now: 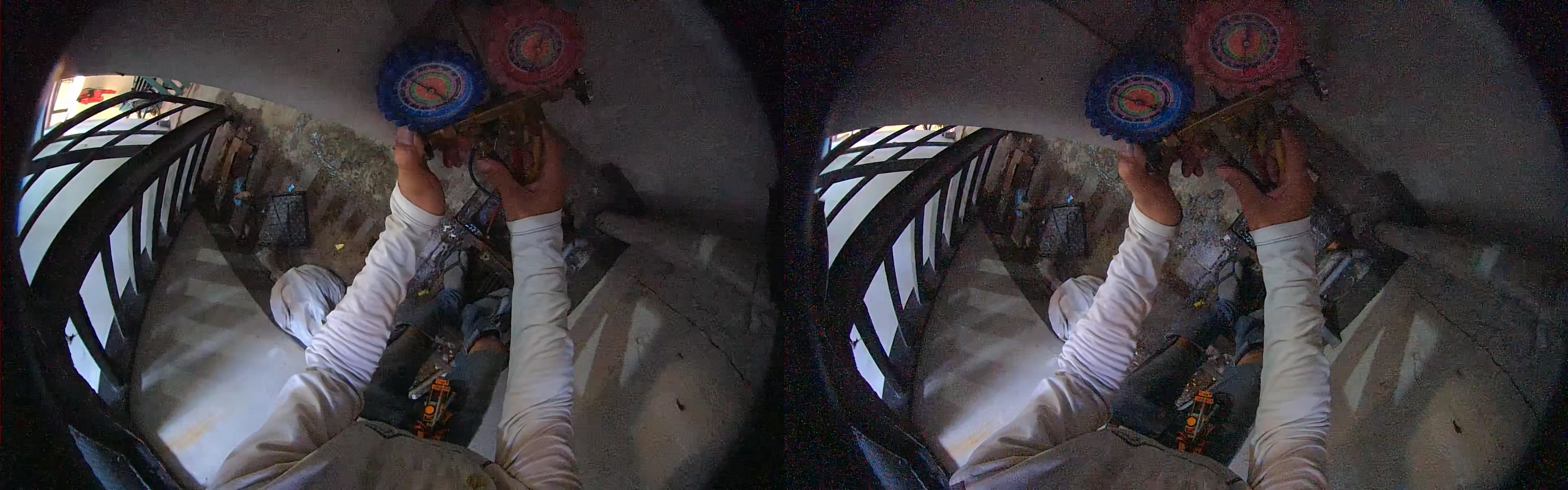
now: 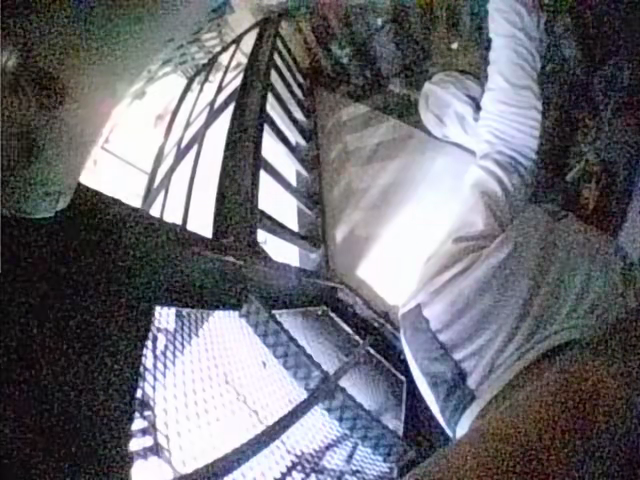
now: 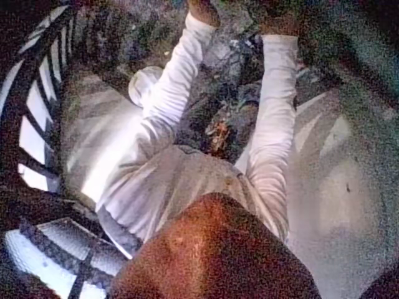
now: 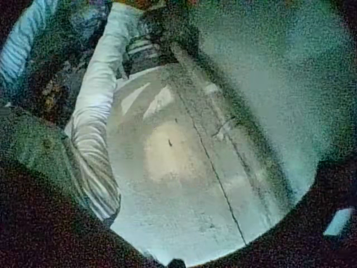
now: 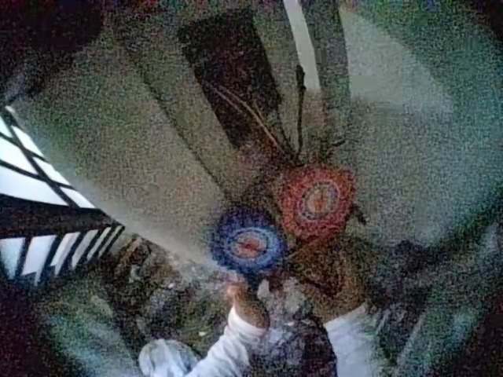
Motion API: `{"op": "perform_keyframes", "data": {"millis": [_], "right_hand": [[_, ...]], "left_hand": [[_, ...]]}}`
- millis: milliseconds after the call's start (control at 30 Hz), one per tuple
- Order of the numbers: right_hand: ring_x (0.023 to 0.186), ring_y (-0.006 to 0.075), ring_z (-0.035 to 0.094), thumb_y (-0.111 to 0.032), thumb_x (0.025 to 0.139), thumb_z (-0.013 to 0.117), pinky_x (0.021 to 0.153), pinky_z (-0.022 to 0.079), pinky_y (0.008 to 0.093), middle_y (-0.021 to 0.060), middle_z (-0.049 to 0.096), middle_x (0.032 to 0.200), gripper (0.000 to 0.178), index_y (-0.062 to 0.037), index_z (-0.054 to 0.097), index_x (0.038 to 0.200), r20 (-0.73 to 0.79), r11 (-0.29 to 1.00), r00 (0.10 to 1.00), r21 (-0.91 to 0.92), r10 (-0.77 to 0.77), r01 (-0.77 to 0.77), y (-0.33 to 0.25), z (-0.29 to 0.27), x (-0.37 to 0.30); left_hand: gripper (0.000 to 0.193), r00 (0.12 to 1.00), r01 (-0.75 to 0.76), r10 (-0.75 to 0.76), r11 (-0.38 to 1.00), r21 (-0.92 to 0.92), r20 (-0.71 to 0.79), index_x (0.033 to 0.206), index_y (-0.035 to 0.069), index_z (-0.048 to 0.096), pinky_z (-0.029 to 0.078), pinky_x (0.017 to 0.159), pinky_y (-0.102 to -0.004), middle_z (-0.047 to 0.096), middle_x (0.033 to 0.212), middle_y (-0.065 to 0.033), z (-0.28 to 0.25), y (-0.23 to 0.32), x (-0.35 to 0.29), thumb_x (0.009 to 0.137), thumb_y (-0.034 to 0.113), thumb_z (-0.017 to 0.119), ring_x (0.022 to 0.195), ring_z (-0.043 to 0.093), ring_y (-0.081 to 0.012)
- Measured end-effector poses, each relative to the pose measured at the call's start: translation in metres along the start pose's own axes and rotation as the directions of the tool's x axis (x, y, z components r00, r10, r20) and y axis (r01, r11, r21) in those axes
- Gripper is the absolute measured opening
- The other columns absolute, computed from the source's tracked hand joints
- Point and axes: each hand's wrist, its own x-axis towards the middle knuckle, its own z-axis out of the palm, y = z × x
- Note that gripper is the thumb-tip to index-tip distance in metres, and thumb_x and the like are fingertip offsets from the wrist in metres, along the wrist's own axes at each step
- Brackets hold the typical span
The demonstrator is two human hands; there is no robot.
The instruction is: Checking the pressure and state of an air conditioning unit using manifold gauges.
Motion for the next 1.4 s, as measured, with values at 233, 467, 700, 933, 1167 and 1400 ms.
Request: {"op": "perform_keyframes", "data": {"millis": [233,467,700,933,1167,1400], "right_hand": [[0.104,0.0227,0.056,-0.022,0.061,0.084,0.084,0.048,0.0331,0.0187,0.054,0.116,0.085,0.0061,0.038,0.126,-0.005,1.0,1.0,-0.015,0.017,-0.017,0.0,-0.001,0.001],[0.103,0.0231,0.056,-0.023,0.062,0.083,0.085,0.049,0.0325,0.0192,0.054,0.117,0.086,0.0059,0.036,0.128,0.014,1.0,1.0,0.023,0.017,-0.018,0.001,-0.001,0.001],[0.108,0.024,0.053,-0.02,0.064,0.082,0.088,0.046,0.0337,0.0196,0.049,0.122,0.083,0.0057,0.035,0.128,0.046,0.999,0.999,-0.034,0.026,-0.024,-0.006,-0.004,0.002],[0.112,0.0213,0.046,-0.012,0.064,0.081,0.092,0.042,0.0326,0.0125,0.045,0.124,0.082,-0.0038,0.035,0.131,0.011,0.995,0.995,-0.003,0.102,-0.102,0.009,-0.006,-0.002],[0.113,0.0215,0.045,-0.009,0.066,0.079,0.093,0.043,0.0331,0.0121,0.044,0.125,0.081,-0.0025,0.032,0.132,0.08,0.991,0.996,0.126,0.038,-0.048,0.009,-0.005,0.0],[0.112,0.0216,0.046,-0.012,0.066,0.08,0.092,0.043,0.033,0.0132,0.043,0.125,0.08,0.0009,0.033,0.13,0.093,0.992,0.992,0.082,0.084,-0.092,0.001,-0.006,0.0]], "left_hand": [[0.057,0.999,-0.002,0.004,0.998,-0.059,0.043,0.096,0.005,0.05,0.041,0.051,-0.0354,0.059,0.082,-0.0123,-0.001,-0.002,-0.001,0.083,0.058,0.035,0.062,0.054,-0.0261],[0.059,0.999,-0.025,0.025,0.999,-0.036,0.025,0.097,0.004,0.05,0.04,0.05,-0.0356,0.059,0.081,-0.0128,-0.001,0.0,0.0,0.081,0.059,0.04,0.06,0.054,-0.0262],[0.058,0.998,-0.037,0.04,0.997,-0.064,0.057,0.1,0.004,0.05,0.04,0.049,-0.0356,0.059,0.081,-0.0126,-0.006,-0.003,0.001,0.082,0.059,0.041,0.058,0.053,-0.0266],[0.06,0.999,-0.012,0.011,1.0,-0.018,-0.049,0.109,0.005,0.047,0.04,0.049,-0.0381,0.057,0.087,-0.013,0.004,-0.005,-0.001,0.082,0.058,0.041,0.059,0.052,-0.0263],[0.053,0.998,0.003,-0.002,1.0,-0.029,0.055,0.106,0.004,0.046,0.04,0.049,-0.0374,0.057,0.086,-0.0127,0.005,0.006,-0.001,0.087,0.053,0.036,0.058,0.05,-0.0264],[0.055,0.997,-0.01,0.014,0.998,-0.061,0.074,0.1,0.002,0.048,0.039,0.046,-0.0371,0.057,0.081,-0.0136,-0.001,-0.001,0.003,0.088,0.053,0.032,0.053,0.049,-0.0273]]}}
